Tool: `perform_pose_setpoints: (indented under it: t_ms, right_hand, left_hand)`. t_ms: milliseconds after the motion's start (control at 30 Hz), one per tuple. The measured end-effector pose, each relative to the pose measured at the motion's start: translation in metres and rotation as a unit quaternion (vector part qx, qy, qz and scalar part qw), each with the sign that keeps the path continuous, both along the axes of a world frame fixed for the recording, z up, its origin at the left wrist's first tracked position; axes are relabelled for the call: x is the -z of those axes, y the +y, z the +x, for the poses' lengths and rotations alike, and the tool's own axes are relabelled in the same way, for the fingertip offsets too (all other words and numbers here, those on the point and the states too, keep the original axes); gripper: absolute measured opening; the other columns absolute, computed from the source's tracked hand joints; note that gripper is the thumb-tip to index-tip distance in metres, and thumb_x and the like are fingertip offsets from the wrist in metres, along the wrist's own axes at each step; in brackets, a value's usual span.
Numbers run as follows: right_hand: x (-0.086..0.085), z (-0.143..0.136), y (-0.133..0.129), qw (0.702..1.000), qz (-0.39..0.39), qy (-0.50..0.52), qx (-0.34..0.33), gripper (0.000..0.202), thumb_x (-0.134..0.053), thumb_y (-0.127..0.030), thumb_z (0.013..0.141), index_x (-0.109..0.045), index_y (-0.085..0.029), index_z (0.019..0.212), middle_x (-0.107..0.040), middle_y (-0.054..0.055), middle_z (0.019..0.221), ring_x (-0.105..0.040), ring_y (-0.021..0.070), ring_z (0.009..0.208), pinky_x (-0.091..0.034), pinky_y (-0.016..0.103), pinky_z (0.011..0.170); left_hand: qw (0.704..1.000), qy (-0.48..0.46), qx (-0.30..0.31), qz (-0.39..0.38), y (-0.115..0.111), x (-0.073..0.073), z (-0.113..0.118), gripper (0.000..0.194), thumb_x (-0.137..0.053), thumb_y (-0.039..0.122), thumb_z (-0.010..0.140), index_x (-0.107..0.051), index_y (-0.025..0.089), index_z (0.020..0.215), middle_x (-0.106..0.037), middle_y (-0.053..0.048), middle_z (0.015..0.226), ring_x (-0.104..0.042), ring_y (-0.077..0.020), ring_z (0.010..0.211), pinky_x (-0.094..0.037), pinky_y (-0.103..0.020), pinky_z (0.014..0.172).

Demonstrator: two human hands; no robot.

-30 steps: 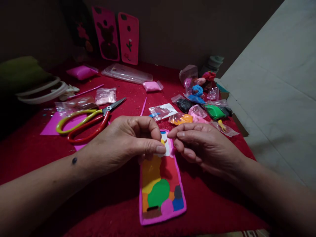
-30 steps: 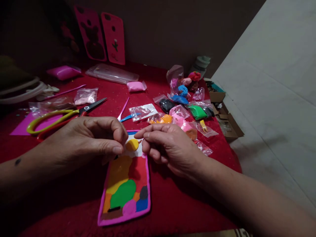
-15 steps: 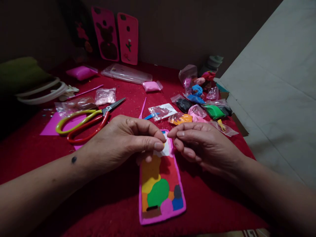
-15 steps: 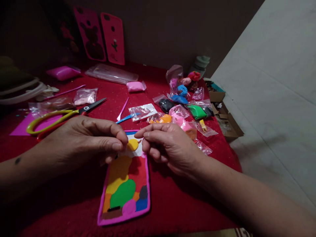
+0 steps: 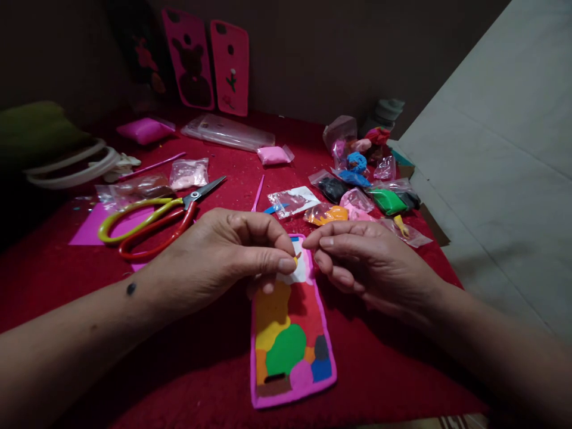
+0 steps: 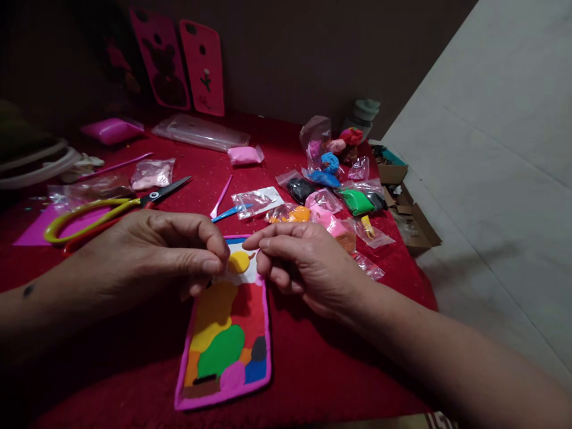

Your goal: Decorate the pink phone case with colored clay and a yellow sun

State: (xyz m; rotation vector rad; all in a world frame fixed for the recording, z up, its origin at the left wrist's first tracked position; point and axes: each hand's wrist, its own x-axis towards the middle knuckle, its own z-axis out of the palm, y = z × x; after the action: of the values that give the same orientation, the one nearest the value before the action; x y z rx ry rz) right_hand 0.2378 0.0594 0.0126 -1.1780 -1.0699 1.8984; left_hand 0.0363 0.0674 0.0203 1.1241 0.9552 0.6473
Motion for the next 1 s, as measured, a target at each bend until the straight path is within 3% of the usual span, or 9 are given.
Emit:
perform_pose_setpoints:
  t_ms: [200,300,533,867,1000]
  right_hand:
    - [0.0006,-0.0003,0.0000,1.000,0.003,-0.003,0.001,0.011,-0.063,-0.020,0.080,-0.069,-0.013,0.086,-0.060,-0.001,0.059,-0.040,0.0021,0.038,-0.021,0.013,0.033]
    - [-0.0003,-0.0003,-0.0001,1.000,-0.007,0.000,0.000,0.010,-0.063,-0.020,0.080,-0.068,-0.013,0.085,-0.060,-0.001,0.060,-0.039,0.0024,0.038,-0.021,0.013,0.033]
    - [-0.0009,-0.0018,0.0015,1.000,-0.009,-0.001,0.001,0.011,-0.063,-0.020,0.079,-0.069,-0.013,0.085,-0.060,-0.001,0.059,-0.039,0.0026,0.037,-0.021,0.013,0.033]
    - [-0.0009,-0.0024,0.0007,1.000,0.004,-0.011,-0.004,0.011,-0.063,-0.021,0.081,-0.069,-0.014,0.087,-0.061,-0.001,0.059,-0.041,0.0027,0.039,-0.022,0.013,0.035]
    - [-0.0002,-0.0029,0.0005,1.000,0.015,-0.016,-0.002,0.011,-0.064,-0.022,0.081,-0.070,-0.015,0.086,-0.061,-0.001,0.060,-0.040,0.0031,0.039,-0.022,0.014,0.036]
  left_hand:
    - [1.000,-0.004,-0.006,0.007,0.0001,0.0005,-0.0005,0.009,-0.076,0.012,0.064,-0.068,0.015,0.063,-0.065,0.004,0.051,-0.055,-0.0057,0.044,-0.044,-0.011,0.043]
    - [1.000,0.010,0.015,0.000,0.0005,0.0012,-0.0008,0.002,-0.073,0.015,0.071,-0.073,0.016,0.069,-0.066,0.002,0.051,-0.055,-0.0066,0.044,-0.044,-0.012,0.043]
    - [0.998,0.016,0.056,0.005,0.0008,0.0026,-0.0025,0.012,-0.068,0.023,0.081,-0.073,0.014,0.074,-0.065,0.000,0.050,-0.053,-0.0054,0.042,-0.042,-0.011,0.042]
    - [1.000,0.007,0.027,-0.007,0.0027,0.0048,0.0000,0.016,-0.078,0.017,0.067,-0.063,0.015,0.066,-0.064,0.002,0.055,-0.055,-0.0055,0.045,-0.044,-0.012,0.045]
    - [0.999,0.017,0.040,-0.011,0.0023,0.0028,0.0002,0.010,-0.076,0.020,0.071,-0.068,0.014,0.069,-0.064,0.001,0.051,-0.054,-0.0050,0.043,-0.042,-0.010,0.042]
